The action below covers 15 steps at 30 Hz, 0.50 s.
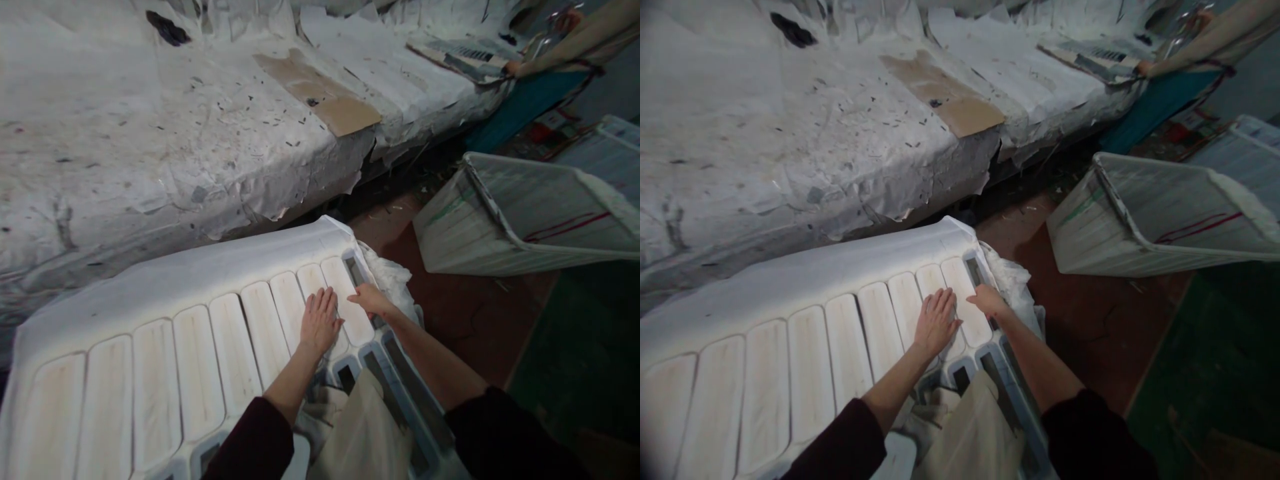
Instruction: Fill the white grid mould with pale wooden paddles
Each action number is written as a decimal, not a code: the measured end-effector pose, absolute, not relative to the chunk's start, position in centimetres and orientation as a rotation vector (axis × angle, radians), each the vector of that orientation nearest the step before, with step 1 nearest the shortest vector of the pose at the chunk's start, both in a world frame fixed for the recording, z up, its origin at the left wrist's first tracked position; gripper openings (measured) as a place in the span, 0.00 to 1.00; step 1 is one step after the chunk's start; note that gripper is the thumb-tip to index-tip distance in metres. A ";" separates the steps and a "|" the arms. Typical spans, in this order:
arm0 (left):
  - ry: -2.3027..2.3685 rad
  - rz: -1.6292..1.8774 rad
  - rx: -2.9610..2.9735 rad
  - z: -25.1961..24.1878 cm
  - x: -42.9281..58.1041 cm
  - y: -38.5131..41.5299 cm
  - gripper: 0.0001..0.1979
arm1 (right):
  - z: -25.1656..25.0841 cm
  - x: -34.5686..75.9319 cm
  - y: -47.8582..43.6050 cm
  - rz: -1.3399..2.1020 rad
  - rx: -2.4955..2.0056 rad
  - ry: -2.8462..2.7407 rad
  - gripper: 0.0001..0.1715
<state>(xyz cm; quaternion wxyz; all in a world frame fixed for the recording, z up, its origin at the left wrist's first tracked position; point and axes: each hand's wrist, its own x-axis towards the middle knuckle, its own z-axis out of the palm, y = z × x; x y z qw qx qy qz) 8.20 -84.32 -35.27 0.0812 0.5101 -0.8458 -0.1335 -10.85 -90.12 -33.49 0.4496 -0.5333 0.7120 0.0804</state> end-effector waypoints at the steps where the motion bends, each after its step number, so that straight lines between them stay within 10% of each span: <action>1: -2.528 -0.401 1.524 -35.3 8.2 -84.3 0.34 | -33.6 -10.9 -90.1 0.205 -1.301 1.755 0.17; 15: -2.543 -0.393 1.507 -35.7 8.7 -84.3 0.34 | -33.7 -11.3 -89.7 0.210 -1.293 1.729 0.26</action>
